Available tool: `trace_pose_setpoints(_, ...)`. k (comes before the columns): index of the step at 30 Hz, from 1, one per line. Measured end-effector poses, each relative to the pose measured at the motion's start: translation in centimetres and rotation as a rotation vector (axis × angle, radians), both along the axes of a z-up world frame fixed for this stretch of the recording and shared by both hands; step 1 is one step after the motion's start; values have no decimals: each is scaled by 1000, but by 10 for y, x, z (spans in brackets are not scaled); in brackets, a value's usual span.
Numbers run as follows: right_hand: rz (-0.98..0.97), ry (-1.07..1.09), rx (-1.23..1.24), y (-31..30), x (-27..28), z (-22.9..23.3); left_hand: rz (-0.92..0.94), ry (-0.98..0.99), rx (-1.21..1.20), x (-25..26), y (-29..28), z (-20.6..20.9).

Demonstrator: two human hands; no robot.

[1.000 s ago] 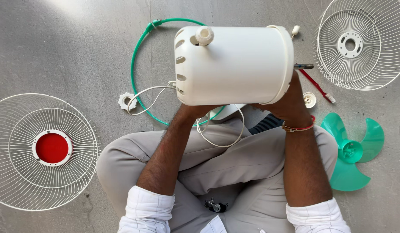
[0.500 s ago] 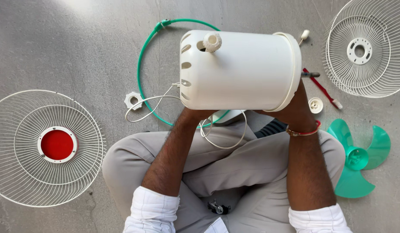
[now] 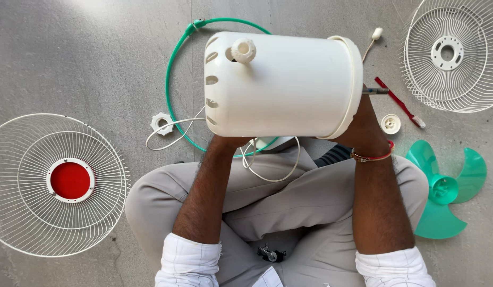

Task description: The person sits on the floor and disassembles a white fan motor housing to access the internal components. They use a cloth to wipe dust and debris from the motor coils and shaft, cleaning the exposed parts thoroughly.

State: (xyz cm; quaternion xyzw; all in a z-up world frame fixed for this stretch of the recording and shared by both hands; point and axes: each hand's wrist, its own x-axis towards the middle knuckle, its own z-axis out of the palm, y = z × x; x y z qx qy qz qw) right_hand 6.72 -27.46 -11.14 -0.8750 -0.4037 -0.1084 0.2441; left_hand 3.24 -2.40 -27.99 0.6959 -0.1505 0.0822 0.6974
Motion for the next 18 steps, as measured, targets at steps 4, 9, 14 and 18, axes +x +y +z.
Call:
trace_pose_setpoints(4,32,-52,2,12,-6,3,-20,-21,-51,2,17,-17)
trace_pose_setpoints(9,65,-70,79,28,-23,13,-148,40,-221,5,29,-22)
trace_pose_setpoints(14,-60,155,248,28,-27,14,-101,227,-60,1,42,36)
trace_pose_setpoints(18,-102,473,445,15,-26,12,-60,280,-43,-15,37,93)
